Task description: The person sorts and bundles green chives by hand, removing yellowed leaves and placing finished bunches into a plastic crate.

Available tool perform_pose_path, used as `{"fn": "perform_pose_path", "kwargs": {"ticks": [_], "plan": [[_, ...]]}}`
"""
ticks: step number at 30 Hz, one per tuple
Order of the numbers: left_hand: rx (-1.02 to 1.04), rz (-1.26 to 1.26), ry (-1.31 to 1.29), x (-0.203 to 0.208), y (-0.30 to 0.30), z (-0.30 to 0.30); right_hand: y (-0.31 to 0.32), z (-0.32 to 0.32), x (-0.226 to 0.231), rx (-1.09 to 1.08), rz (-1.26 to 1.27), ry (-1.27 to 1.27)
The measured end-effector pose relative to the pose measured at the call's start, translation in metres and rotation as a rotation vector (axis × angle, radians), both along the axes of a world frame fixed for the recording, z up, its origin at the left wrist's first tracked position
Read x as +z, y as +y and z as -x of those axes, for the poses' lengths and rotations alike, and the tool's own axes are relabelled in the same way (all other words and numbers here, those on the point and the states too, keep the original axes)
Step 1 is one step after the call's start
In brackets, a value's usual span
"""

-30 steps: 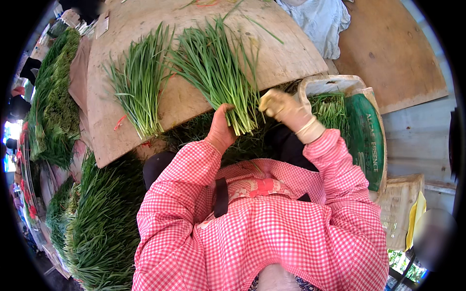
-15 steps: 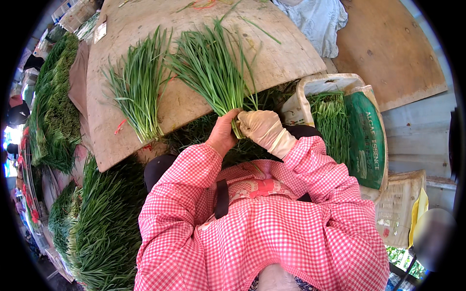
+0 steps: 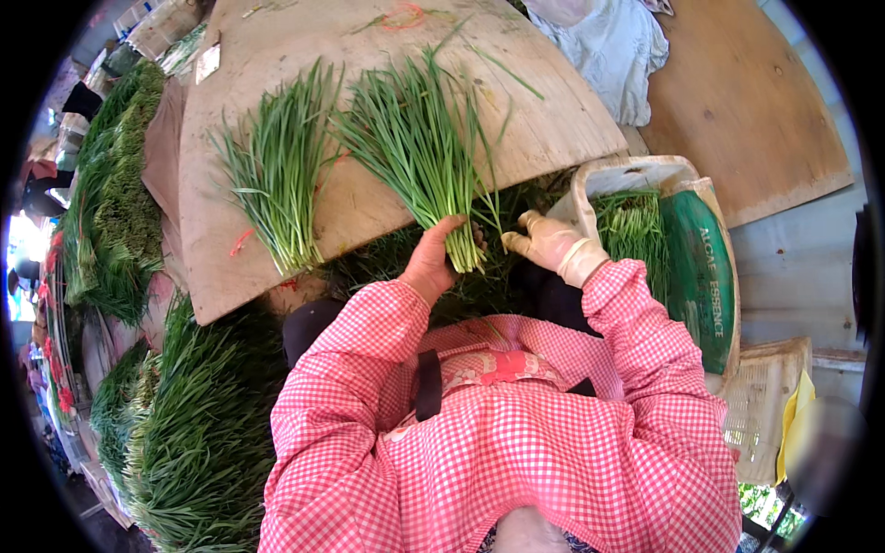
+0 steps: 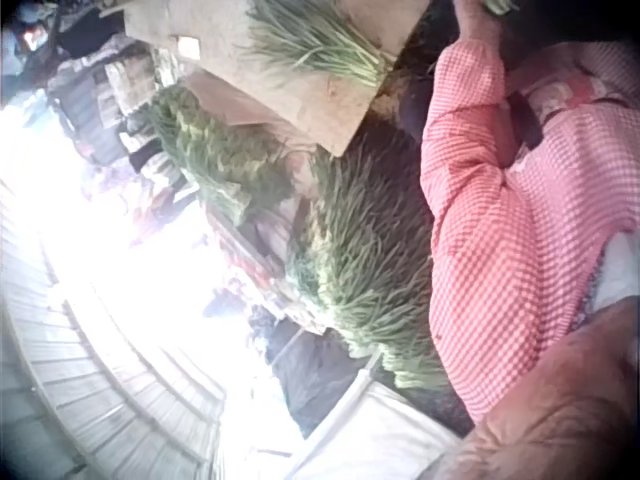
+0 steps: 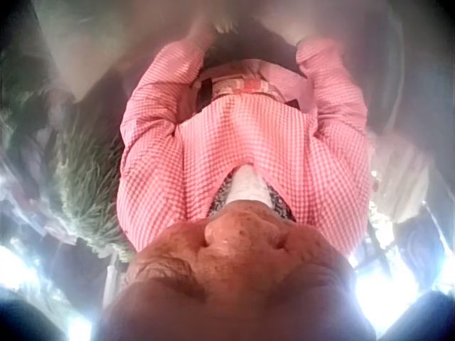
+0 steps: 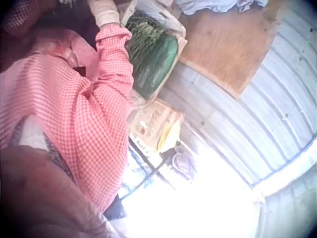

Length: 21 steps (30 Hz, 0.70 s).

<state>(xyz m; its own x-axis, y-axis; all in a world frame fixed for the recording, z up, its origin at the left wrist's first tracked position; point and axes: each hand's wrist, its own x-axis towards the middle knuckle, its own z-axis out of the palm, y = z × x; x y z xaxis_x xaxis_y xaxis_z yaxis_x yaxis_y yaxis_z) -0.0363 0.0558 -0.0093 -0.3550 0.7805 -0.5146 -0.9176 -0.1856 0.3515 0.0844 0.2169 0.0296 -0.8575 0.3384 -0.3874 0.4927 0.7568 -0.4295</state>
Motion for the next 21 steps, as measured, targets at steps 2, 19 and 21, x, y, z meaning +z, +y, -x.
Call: {"fn": "perform_pose_path", "kwargs": {"ticks": [2, 19, 21], "plan": [[-0.005, 0.024, 0.009, 0.001, -0.001, -0.001, -0.013, 0.016, 0.012, -0.183, 0.396, -0.190], [-0.101, 0.103, 0.355, -0.008, -0.007, -0.006, -0.080, 0.014, 0.023, 0.140, -0.022, 0.026], [-0.096, 0.165, 0.455, -0.007, -0.009, -0.008, -0.060, 0.006, 0.033, 0.397, 0.111, -0.114]]}}
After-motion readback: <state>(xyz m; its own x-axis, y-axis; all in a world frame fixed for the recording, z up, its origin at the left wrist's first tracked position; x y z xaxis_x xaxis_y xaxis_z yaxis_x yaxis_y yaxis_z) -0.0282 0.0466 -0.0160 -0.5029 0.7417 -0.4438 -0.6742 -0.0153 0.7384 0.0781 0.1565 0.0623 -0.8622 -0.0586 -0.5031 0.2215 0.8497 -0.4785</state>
